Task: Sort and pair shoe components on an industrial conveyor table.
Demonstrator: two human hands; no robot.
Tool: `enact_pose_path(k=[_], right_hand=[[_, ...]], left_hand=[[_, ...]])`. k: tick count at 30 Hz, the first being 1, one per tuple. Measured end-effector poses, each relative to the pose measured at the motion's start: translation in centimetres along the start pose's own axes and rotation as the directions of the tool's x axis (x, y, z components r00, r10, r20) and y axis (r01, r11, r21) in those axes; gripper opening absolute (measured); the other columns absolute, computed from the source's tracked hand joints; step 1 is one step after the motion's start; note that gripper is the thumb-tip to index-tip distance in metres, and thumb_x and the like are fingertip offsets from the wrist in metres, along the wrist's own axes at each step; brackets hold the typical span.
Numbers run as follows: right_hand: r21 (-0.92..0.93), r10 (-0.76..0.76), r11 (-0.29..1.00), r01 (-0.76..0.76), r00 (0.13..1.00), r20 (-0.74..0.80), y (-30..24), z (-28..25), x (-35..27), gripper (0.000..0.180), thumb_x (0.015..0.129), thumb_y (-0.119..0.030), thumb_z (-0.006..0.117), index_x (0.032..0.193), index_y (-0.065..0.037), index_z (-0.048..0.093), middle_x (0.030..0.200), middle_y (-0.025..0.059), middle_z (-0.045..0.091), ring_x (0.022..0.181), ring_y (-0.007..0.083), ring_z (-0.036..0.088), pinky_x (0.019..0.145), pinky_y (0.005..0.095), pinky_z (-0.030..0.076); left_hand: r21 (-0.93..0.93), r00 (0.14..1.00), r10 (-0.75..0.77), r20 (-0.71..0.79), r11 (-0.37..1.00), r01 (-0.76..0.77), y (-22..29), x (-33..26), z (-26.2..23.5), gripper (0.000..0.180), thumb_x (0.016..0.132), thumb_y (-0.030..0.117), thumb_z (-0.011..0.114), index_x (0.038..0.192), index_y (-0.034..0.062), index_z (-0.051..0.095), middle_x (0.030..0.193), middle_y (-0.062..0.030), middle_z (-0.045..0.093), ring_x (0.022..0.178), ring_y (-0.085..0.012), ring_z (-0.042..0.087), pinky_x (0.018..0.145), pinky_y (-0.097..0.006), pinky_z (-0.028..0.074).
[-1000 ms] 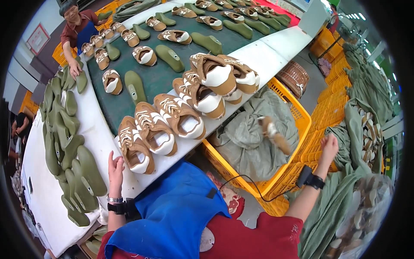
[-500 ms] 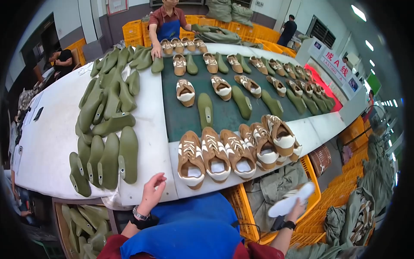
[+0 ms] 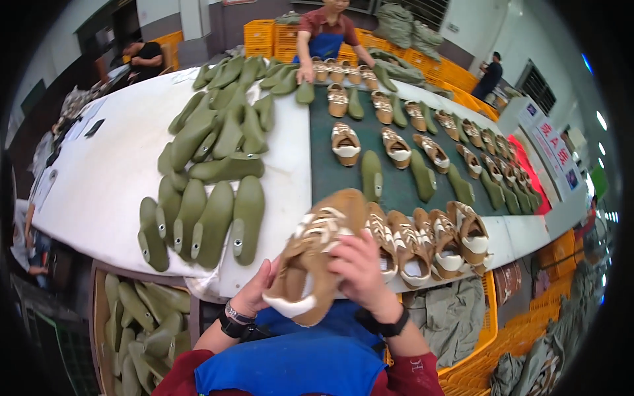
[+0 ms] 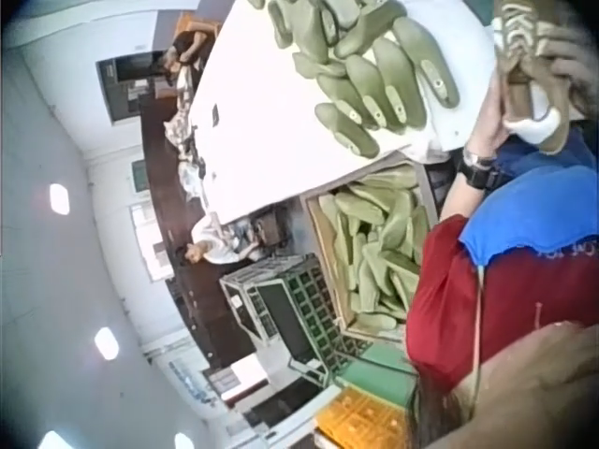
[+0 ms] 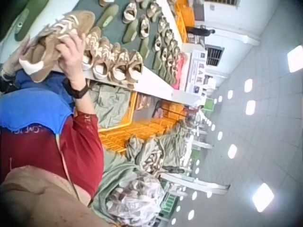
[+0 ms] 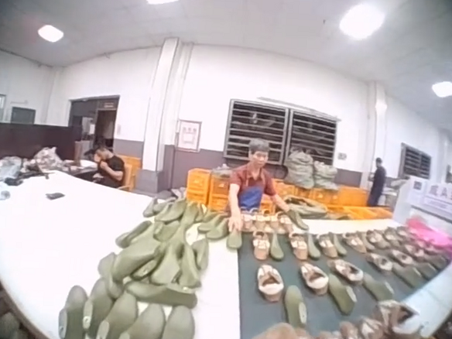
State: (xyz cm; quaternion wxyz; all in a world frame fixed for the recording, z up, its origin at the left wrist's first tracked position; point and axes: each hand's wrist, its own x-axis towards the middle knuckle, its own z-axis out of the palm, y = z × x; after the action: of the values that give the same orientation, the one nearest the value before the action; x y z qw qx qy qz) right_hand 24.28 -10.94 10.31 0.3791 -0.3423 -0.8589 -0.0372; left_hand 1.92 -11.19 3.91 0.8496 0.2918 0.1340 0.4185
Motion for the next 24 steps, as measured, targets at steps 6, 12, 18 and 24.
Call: enact_pose_path(k=[6,12,18,24], right_hand=[[-0.027,0.233,0.972,-0.232,0.953,0.195,-0.1,6.6,-0.3,0.037,0.071,0.003,0.057,0.106,-0.011,0.059,0.116,0.0118,0.053,0.114,0.0339,0.047,0.098,0.05,0.034],[0.104,0.355,0.915,-0.389,0.902,0.246,-0.3,6.9,-3.6,0.039,0.075,-0.012,0.064,0.113,-0.014,0.058,0.121,0.0153,0.049,0.117,0.0359,0.043,0.099,0.0511,0.031],[-0.123,0.332,0.943,-0.309,0.9,0.281,1.2,8.0,-7.0,0.046,0.07,-0.034,0.072,0.109,-0.014,0.061,0.123,0.0159,0.048,0.115,0.0355,0.043,0.095,0.0518,0.032],[0.004,0.356,0.926,-0.378,0.877,0.324,1.9,8.6,-6.8,0.038,0.071,-0.026,0.07,0.106,-0.016,0.06,0.121,0.0153,0.048,0.109,0.0293,0.049,0.079,0.0405,0.047]], left_hand=[[0.3,0.931,0.11,-0.349,0.954,0.0,0.1,0.3,-4.1,0.065,0.083,0.001,0.055,0.141,0.0037,0.024,0.132,-0.0098,0.044,0.119,-0.0184,0.046,0.099,-0.03,0.039],[0.972,0.829,0.508,-0.231,0.082,0.22,-6.0,3.9,-10.2,0.071,0.077,0.009,0.061,0.138,0.0009,0.024,0.125,-0.0249,0.046,0.12,-0.0391,0.042,0.101,-0.041,0.035],[0.939,0.67,0.739,0.067,-0.273,0.208,0.0,2.6,-6.2,0.054,0.074,0.011,0.065,0.123,-0.0005,0.046,0.12,-0.0219,0.049,0.114,-0.0387,0.045,0.098,-0.045,0.036],[0.904,0.693,0.629,-0.353,0.039,0.426,4.7,0.8,-10.9,0.066,0.074,0.011,0.066,0.133,0.0044,0.038,0.124,-0.02,0.05,0.113,-0.0344,0.049,0.097,-0.038,0.04]])
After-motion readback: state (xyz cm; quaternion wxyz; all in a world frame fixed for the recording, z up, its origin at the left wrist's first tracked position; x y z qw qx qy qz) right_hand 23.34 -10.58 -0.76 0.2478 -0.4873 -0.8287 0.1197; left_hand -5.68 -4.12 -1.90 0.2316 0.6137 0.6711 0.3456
